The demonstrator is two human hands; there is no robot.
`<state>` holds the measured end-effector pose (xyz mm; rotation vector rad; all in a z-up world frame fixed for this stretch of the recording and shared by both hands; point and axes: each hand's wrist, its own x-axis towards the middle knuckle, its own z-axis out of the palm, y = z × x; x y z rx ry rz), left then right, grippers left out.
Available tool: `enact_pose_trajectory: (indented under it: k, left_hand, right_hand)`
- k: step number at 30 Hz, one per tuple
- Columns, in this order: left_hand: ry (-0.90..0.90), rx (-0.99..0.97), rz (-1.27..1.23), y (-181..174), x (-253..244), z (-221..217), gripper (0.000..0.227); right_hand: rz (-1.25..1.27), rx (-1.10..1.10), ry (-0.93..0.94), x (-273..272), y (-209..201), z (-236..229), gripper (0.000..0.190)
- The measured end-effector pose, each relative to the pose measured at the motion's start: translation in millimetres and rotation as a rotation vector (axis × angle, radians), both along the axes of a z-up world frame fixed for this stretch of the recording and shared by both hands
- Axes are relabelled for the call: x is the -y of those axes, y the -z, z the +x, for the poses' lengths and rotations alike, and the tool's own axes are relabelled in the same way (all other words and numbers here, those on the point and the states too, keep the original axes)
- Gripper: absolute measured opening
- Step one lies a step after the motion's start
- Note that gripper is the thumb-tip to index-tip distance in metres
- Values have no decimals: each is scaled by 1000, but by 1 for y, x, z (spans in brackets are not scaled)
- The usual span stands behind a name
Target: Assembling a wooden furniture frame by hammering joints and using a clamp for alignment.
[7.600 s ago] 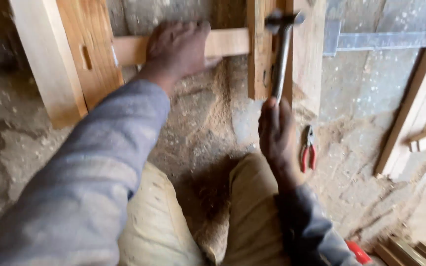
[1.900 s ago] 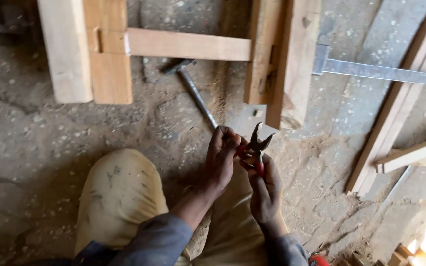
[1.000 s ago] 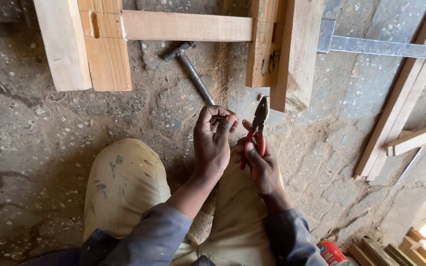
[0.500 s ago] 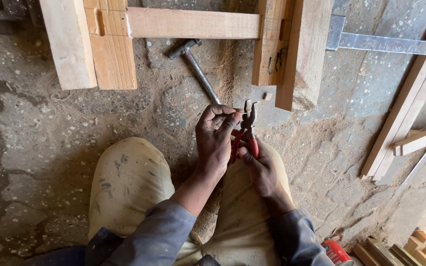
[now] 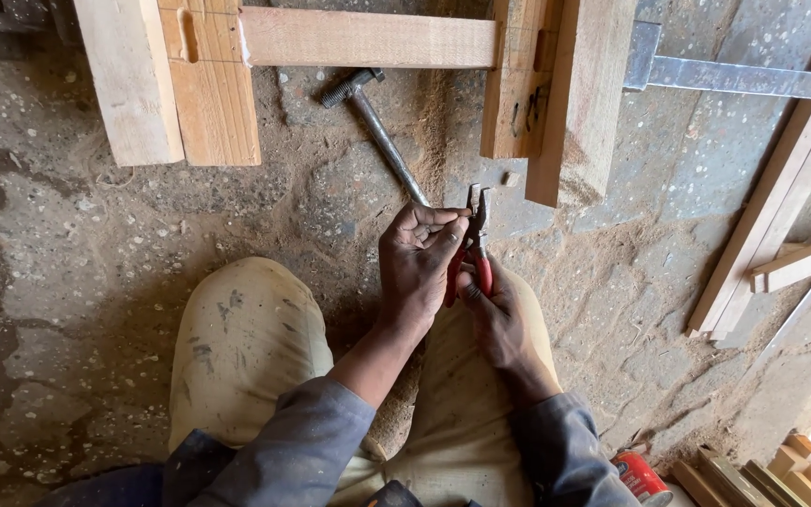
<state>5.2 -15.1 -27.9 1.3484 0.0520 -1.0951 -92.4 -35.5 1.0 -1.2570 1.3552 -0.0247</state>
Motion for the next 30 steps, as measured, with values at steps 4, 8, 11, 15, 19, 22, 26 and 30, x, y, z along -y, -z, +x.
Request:
enact_pose_trajectory:
  k: [4, 8, 11, 15, 19, 22, 26, 30]
  left_hand:
    - [8, -13, 2, -2, 0, 2, 7]
    - [15, -7, 9, -2, -1, 3, 6]
    - [20, 10, 11, 4, -1, 0, 6]
    - [13, -9, 16, 4, -2, 1, 6]
    - [15, -98, 20, 12, -5, -2, 7]
    - [122, -41, 5, 8, -2, 1, 7]
    - [354, 163, 27, 1, 0, 6, 7]
    - [539, 300, 81, -13, 2, 12, 6]
  right_hand:
    - [-5, 141, 99, -5, 12, -5, 25]
    - [6, 172, 98, -12, 22, -8, 26]
    - [-38, 170, 67, 0, -4, 10, 25]
    - [-21, 150, 111, 0, -12, 12, 23]
    - [-101, -96, -24, 4, -21, 14, 25]
    - [-143, -277, -89, 1, -8, 0, 28]
    - [-169, -392, -153, 8, -8, -13, 29]
    - [-193, -453, -197, 10, -7, -30, 24]
